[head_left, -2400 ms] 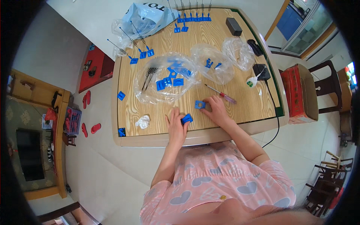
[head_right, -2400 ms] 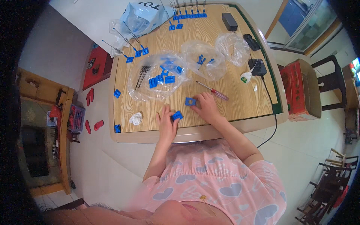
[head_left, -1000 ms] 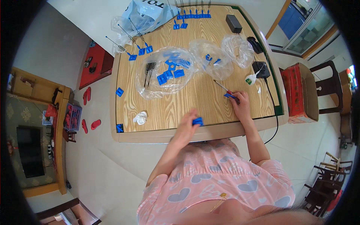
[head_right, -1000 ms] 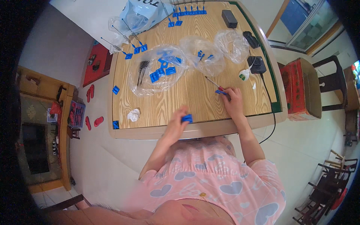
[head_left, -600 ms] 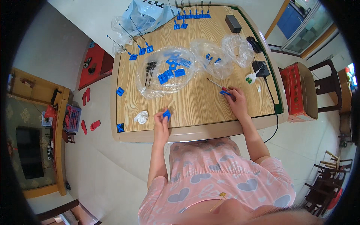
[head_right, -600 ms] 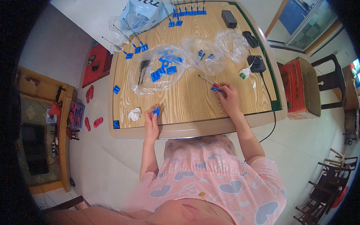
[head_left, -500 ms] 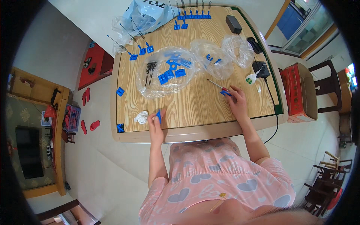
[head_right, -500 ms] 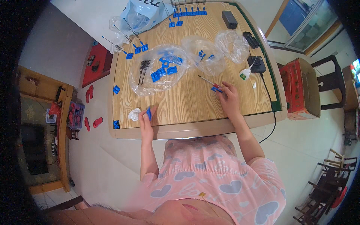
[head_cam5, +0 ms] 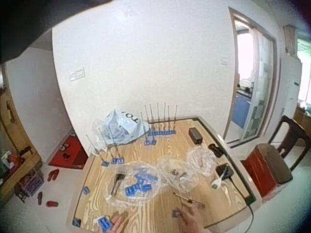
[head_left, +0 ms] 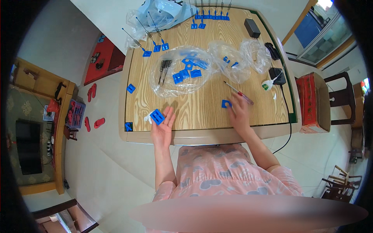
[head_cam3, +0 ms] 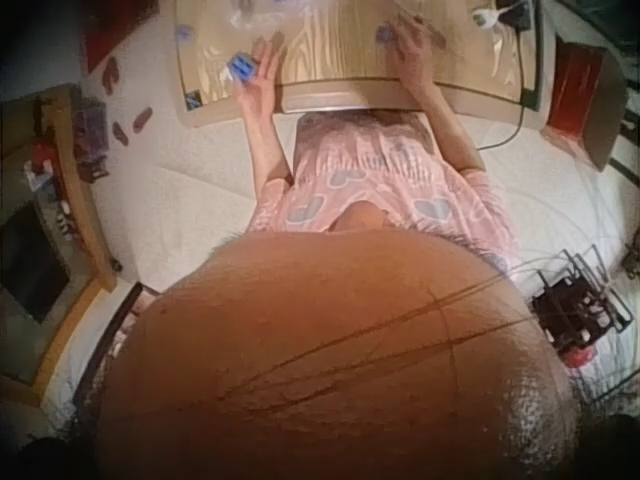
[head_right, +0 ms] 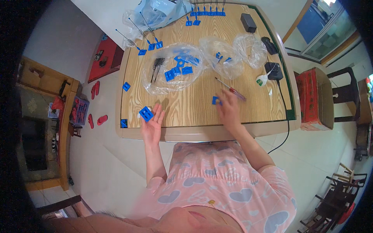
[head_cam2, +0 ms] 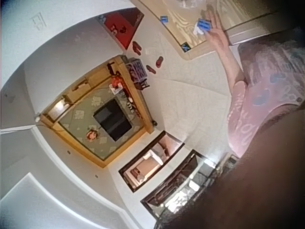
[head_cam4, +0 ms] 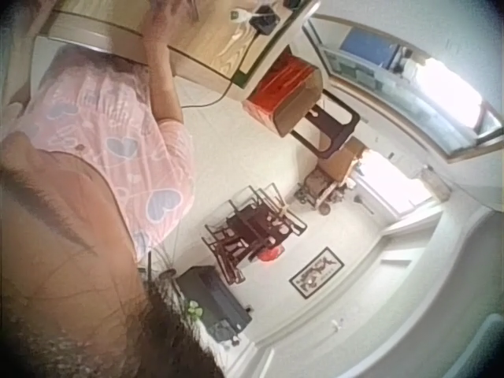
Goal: Assembling small blue plastic and metal electronic components at a table.
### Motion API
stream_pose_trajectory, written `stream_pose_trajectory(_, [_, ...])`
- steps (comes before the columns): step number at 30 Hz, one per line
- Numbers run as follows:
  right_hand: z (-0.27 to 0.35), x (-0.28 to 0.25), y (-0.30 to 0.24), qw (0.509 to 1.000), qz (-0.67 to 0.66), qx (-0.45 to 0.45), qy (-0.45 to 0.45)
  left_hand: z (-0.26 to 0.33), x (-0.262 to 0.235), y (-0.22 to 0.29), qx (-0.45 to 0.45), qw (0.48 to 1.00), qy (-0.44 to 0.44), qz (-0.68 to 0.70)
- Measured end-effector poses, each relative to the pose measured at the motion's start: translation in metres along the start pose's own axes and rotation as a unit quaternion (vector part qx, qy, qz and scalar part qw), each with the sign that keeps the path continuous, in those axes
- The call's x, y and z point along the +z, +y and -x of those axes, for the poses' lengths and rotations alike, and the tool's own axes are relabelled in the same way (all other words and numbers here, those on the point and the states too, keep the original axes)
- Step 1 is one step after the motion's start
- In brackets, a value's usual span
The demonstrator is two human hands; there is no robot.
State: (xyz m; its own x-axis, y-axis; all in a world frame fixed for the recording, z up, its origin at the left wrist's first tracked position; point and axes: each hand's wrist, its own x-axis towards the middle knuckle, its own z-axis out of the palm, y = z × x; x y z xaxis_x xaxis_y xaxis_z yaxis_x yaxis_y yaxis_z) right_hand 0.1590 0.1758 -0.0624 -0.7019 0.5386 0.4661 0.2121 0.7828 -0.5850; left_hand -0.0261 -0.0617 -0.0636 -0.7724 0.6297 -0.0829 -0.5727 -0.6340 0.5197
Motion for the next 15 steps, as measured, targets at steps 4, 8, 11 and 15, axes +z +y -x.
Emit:
stream_pose_trajectory(4, [0.008, 0.034, -0.034, 0.986, 0.001, -0.102, -0.132, 0.002, 0.006, 0.007, 0.022, 1.0, -0.003, -0.01])
stream_pose_trajectory(8, [0.005, 0.069, -0.071, 0.98, 0.034, -0.14, -0.134, 0.001, 0.01, 0.006, 0.018, 0.999, -0.033, 0.015])
stream_pose_trajectory(11, [0.024, 0.065, -0.096, 0.845, -0.126, -0.374, -0.361, -0.004, 0.008, -0.001, 0.0, 0.997, -0.073, 0.041])
stream_pose_trajectory(15, [0.001, 0.045, -0.103, 0.863, -0.107, -0.195, -0.454, -0.007, 0.026, -0.01, -0.045, 0.991, -0.055, 0.116])
